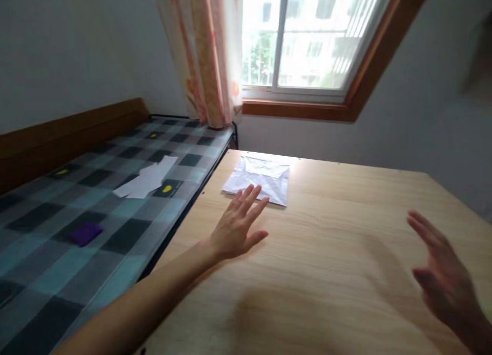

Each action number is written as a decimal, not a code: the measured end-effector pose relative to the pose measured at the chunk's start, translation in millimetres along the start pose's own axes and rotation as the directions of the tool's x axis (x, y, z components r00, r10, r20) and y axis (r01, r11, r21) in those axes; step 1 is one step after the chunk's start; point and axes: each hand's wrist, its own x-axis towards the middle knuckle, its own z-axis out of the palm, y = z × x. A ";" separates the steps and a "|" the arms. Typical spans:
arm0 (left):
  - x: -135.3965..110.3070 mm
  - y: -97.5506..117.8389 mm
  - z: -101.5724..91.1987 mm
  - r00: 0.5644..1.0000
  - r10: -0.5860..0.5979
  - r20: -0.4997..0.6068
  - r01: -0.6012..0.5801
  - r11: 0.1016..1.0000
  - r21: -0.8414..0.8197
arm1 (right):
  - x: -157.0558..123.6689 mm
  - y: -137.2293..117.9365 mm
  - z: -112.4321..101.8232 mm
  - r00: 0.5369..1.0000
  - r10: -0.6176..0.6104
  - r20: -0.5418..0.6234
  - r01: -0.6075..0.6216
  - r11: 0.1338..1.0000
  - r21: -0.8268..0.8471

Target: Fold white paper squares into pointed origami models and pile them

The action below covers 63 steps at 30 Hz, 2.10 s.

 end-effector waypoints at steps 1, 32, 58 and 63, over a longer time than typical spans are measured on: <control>9.2 7.2 0.9 0.997 0.064 0.031 -0.063 0.998 -0.024 | 6.6 -0.9 3.1 0.994 -0.005 0.105 -0.001 0.998 0.061; 41.4 41.2 43.5 0.793 0.362 0.490 -0.258 0.928 -0.268 | 4.1 -1.4 69.2 0.694 -0.305 0.652 0.172 0.950 0.262; 60.2 -106.3 29.7 0.950 -0.248 0.188 0.178 0.930 0.322 | 5.9 -26.8 72.9 0.924 -0.351 0.155 0.287 0.900 0.327; 52.2 -115.9 28.4 0.943 -0.309 0.126 0.255 0.910 0.326 | 5.6 -25.8 73.3 0.922 -0.350 0.165 0.282 0.900 0.333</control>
